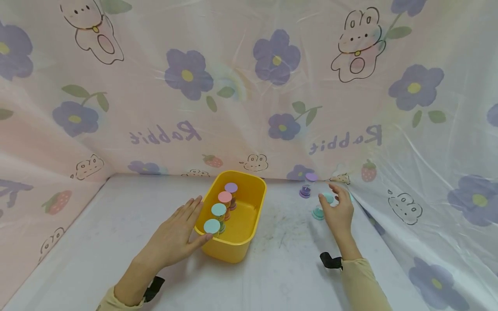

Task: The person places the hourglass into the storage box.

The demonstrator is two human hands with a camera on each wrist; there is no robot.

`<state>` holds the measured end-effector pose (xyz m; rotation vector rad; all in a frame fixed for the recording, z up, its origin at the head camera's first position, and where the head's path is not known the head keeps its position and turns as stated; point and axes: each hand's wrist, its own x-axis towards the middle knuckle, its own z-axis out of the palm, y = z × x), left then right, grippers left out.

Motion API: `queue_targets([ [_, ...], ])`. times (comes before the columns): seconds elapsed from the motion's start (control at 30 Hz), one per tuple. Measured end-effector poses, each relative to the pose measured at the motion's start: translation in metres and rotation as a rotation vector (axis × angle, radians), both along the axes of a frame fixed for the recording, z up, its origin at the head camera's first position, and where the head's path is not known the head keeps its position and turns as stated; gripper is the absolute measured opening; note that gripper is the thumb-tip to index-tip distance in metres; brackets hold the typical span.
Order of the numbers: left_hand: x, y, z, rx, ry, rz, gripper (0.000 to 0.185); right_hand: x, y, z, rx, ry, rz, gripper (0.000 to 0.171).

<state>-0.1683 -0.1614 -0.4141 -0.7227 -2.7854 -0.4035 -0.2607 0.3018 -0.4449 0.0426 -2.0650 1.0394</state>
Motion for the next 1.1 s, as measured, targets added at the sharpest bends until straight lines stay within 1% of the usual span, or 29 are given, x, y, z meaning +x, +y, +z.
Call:
queue_targets([
  [0.27, 0.000, 0.000, 0.000, 0.002, 0.001, -0.001, 0.097, -0.003, 0.010, -0.004, 0.006, -0.200, -0.007, 0.052],
  [0.63, 0.000, 0.000, 0.000, 0.001, -0.001, 0.001, 0.096, -0.008, 0.023, -0.004, -0.034, -0.431, 0.065, 0.058],
  [0.93, 0.000, 0.000, 0.000, -0.003, -0.004, 0.001, 0.096, -0.008, 0.026, -0.004, -0.003, -0.540, 0.100, 0.061],
  [1.1, 0.000, 0.000, 0.001, 0.002, -0.006, 0.000, 0.096, -0.008, 0.026, -0.004, 0.006, -0.554, 0.099, 0.060],
])
